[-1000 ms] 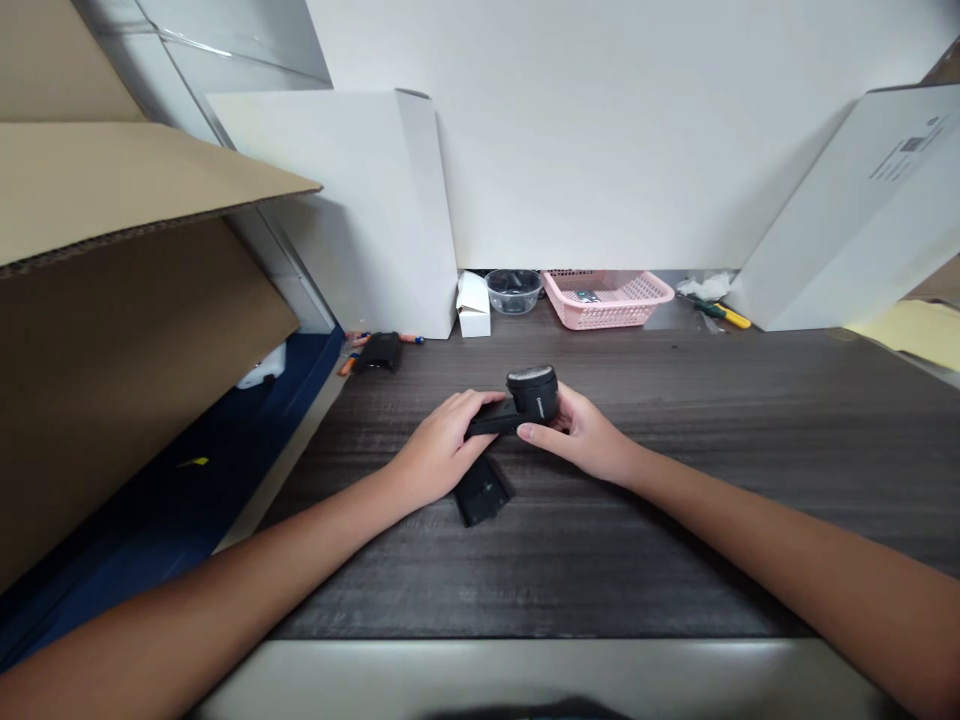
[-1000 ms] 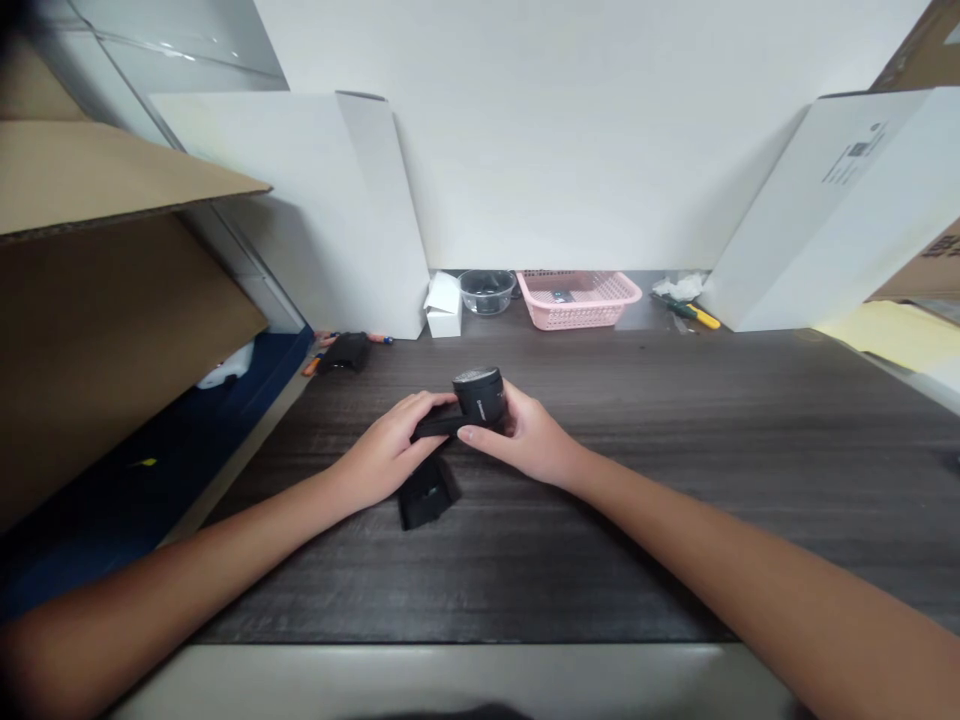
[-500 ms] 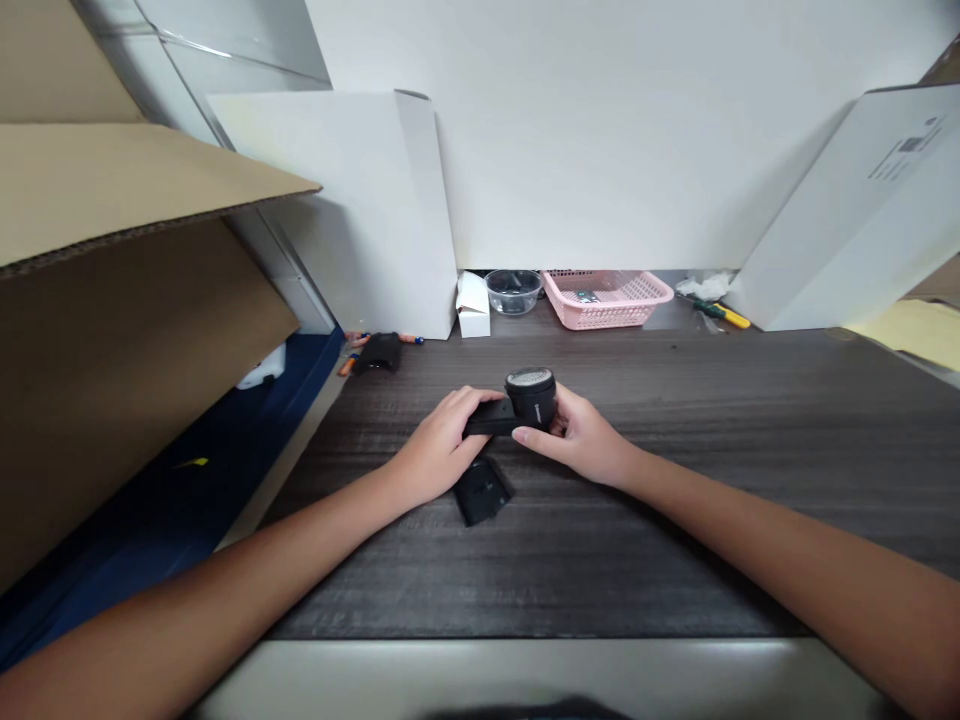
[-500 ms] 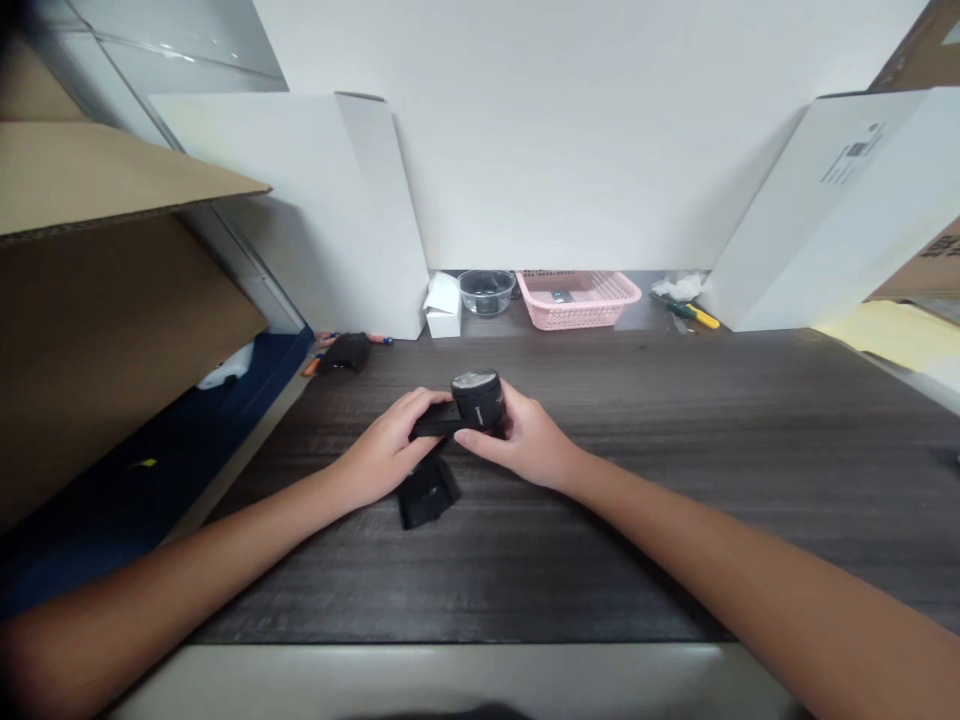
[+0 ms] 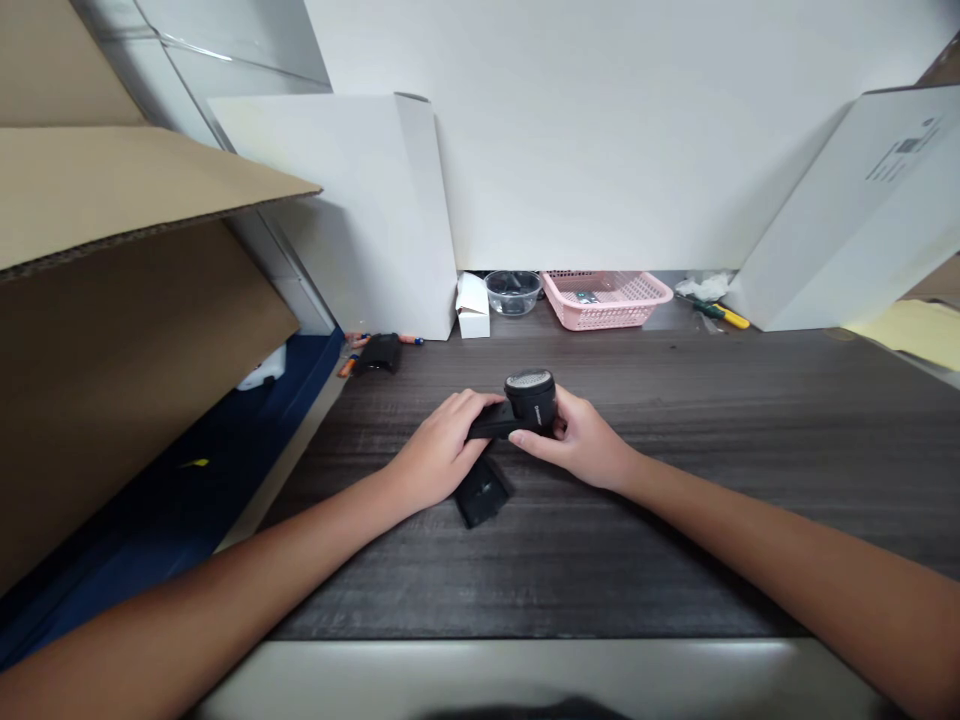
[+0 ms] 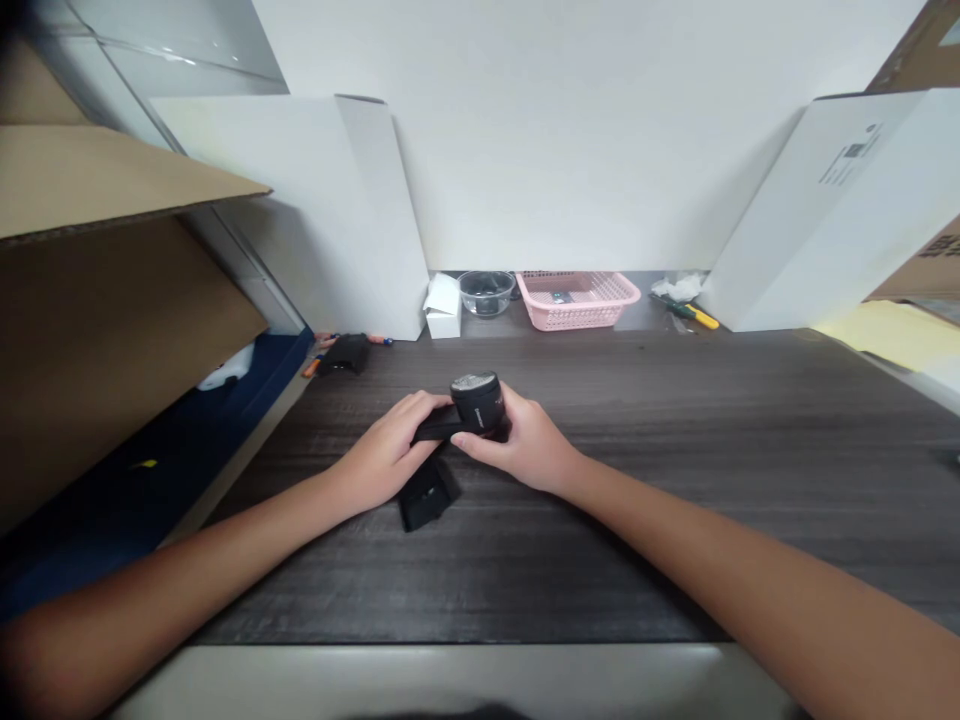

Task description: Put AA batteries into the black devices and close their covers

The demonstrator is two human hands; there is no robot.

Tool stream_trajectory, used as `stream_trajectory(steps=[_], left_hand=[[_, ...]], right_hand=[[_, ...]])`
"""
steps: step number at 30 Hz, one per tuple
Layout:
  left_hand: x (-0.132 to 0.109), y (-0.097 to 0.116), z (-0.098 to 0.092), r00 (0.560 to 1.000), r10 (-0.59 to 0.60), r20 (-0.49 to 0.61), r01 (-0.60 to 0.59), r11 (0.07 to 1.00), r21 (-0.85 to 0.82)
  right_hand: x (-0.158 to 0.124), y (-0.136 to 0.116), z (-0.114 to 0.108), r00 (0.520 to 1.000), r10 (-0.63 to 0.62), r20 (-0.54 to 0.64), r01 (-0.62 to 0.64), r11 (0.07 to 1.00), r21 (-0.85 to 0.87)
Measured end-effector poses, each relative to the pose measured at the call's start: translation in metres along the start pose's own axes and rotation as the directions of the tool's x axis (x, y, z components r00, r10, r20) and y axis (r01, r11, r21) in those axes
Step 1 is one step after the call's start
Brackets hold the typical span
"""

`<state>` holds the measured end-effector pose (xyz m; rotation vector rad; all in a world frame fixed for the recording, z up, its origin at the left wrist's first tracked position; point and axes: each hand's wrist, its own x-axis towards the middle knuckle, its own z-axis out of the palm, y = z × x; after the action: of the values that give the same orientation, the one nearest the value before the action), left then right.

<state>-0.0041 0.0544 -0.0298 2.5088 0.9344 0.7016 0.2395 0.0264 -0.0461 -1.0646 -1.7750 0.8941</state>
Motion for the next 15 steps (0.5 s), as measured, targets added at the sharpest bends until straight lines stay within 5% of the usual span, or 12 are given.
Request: stream_trajectory(steps=[8, 15], left_hand=[[-0.0033, 0.0026, 0.0, 0.999, -0.005, 0.043, 0.0, 0.994, 0.108], [-0.0013, 0.0099, -0.004, 0.999, -0.019, 0.025, 0.021, 0.996, -0.088]], right_hand=[[-0.0044, -0.0013, 0.0076, 1.0, -0.01, -0.016, 0.01, 1.0, 0.006], [-0.0003, -0.0006, 0.005, 0.998, 0.029, -0.047, -0.03, 1.0, -0.008]])
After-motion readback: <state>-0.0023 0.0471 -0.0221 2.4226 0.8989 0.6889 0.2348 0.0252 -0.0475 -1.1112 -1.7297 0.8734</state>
